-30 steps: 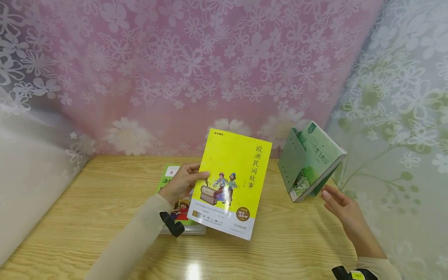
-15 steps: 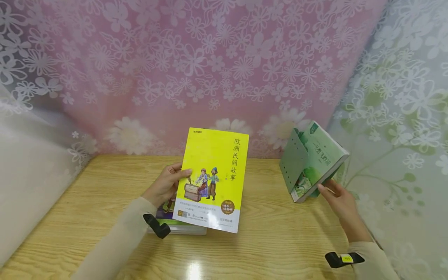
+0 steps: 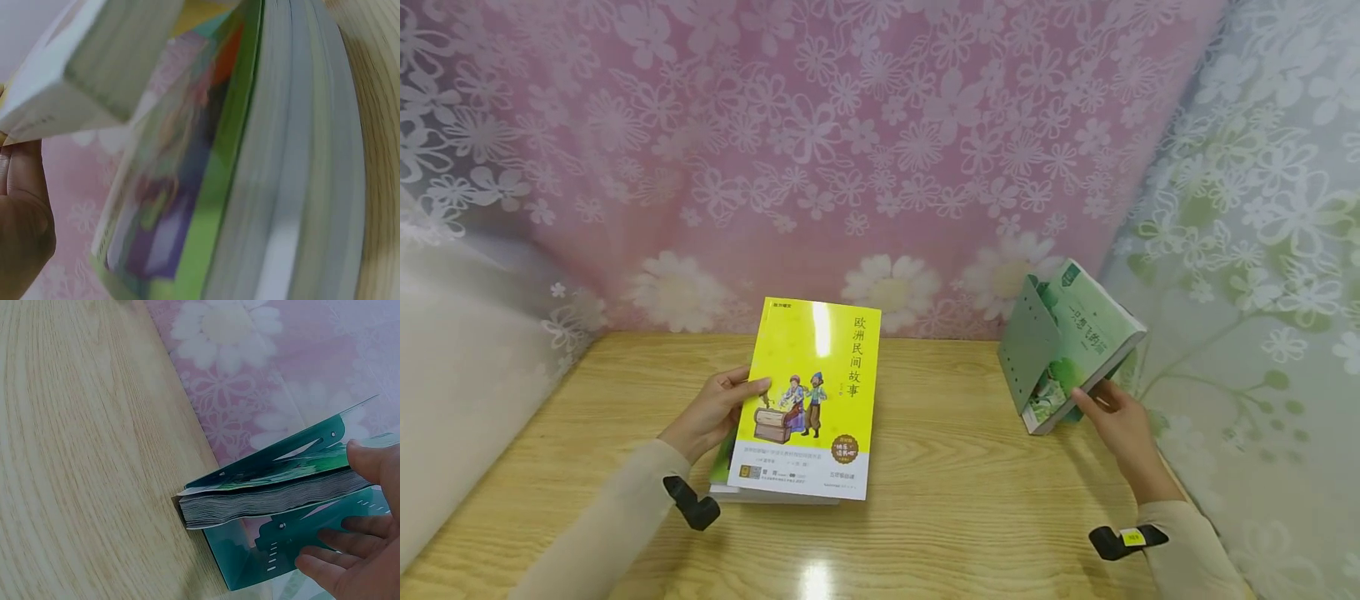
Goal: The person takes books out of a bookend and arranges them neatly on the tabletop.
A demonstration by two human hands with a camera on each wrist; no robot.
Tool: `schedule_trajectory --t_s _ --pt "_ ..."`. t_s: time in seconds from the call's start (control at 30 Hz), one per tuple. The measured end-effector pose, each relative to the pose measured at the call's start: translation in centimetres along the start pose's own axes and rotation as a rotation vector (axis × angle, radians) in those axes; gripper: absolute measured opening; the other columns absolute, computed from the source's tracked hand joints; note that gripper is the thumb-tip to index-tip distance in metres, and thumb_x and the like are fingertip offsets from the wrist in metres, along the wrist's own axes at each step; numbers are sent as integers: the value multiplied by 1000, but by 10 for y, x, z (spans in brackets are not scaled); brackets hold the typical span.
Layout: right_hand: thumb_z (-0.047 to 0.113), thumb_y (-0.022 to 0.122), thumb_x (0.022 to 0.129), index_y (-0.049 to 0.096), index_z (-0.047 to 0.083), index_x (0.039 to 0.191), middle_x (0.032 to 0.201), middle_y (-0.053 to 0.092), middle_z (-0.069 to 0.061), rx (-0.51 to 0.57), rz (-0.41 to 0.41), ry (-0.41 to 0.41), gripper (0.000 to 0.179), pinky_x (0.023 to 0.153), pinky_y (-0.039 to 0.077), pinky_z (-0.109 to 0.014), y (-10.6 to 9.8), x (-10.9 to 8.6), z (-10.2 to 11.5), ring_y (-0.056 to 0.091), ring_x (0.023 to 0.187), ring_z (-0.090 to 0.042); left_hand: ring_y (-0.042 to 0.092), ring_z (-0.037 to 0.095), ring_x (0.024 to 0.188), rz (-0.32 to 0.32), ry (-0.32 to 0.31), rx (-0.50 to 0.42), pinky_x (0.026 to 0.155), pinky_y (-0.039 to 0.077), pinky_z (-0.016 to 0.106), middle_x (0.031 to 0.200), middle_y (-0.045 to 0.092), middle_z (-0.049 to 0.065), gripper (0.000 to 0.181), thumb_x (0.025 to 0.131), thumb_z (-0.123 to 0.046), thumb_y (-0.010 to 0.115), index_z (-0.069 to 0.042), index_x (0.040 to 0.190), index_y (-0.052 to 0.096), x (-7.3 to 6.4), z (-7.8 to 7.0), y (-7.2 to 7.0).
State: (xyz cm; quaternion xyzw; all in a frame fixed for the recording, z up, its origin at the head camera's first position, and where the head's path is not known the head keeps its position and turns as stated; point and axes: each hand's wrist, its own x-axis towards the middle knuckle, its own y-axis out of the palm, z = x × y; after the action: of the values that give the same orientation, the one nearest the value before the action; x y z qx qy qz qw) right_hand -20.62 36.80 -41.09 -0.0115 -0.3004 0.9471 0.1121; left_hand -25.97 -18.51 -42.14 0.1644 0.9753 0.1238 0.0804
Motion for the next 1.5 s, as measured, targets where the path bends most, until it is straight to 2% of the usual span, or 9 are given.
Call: schedule_trajectory --t_s 0.27,0.5,0.73,0.8,0.9,1.0,1.23,1.37,1.5 --pt "46 49 97 25 -8 148 146 33 -32 12 -9 -24 78 101 36 -58 -1 4 2 33 132 -48 70 17 88 -48 -39 31 76 58 31 99 72 2 33 96 -17 60 -9 128 57 -2 5 -19" --pt "44 50 98 28 -8 146 145 34 -32 16 -19 -48 75 101 36 -59 0 7 3 33 132 -48 70 17 87 -152 -151 56 77 58 31 96 72 1 66 92 -22 66 1 146 35 -4 15 -30" --pt "44 51 97 30 -7 146 145 36 -31 11 -26 -65 73 101 36 -60 0 9 4 35 132 -47 70 15 85 -190 -211 128 76 58 30 96 72 3 70 89 -27 69 6 143 38 -1 18 -36" --pt "43 51 97 32 -7 145 144 38 -30 0 -29 -67 72 99 40 -56 1 10 5 37 130 -46 70 15 84 -190 -226 178 74 58 28 97 72 4 70 90 -28 69 7 142 39 0 19 -36" --pt "41 51 98 36 -7 143 141 43 -29 -23 -46 -76 68 92 47 -39 1 10 6 42 127 -44 69 14 83 -198 -235 258 73 58 28 99 71 6 71 89 -32 69 6 142 40 3 18 -35" --pt "39 51 98 38 -8 142 138 46 -29 -41 -59 -92 66 85 46 -27 1 10 8 45 124 -42 69 16 85 -193 -236 329 75 57 30 105 70 9 72 89 -34 69 5 142 41 5 16 -32" --pt "37 50 99 40 -12 138 131 49 -35 -39 -73 -115 64 71 42 -8 5 12 15 50 118 -44 69 18 86 -211 -246 390 76 58 33 106 70 12 65 89 -33 69 3 138 47 6 9 -25" --pt "34 48 100 41 -14 136 129 50 -37 -33 -72 -118 61 68 41 -6 7 13 17 51 117 -45 69 19 84 -235 -235 445 75 58 34 105 70 15 66 88 -33 70 5 138 47 4 7 -23" --pt "33 47 101 46 -14 132 123 55 -35 -73 -71 -122 56 66 45 -10 10 12 17 56 111 -42 68 18 84 -285 -186 601 76 58 35 107 69 16 65 87 -35 71 6 133 52 -2 4 -19"
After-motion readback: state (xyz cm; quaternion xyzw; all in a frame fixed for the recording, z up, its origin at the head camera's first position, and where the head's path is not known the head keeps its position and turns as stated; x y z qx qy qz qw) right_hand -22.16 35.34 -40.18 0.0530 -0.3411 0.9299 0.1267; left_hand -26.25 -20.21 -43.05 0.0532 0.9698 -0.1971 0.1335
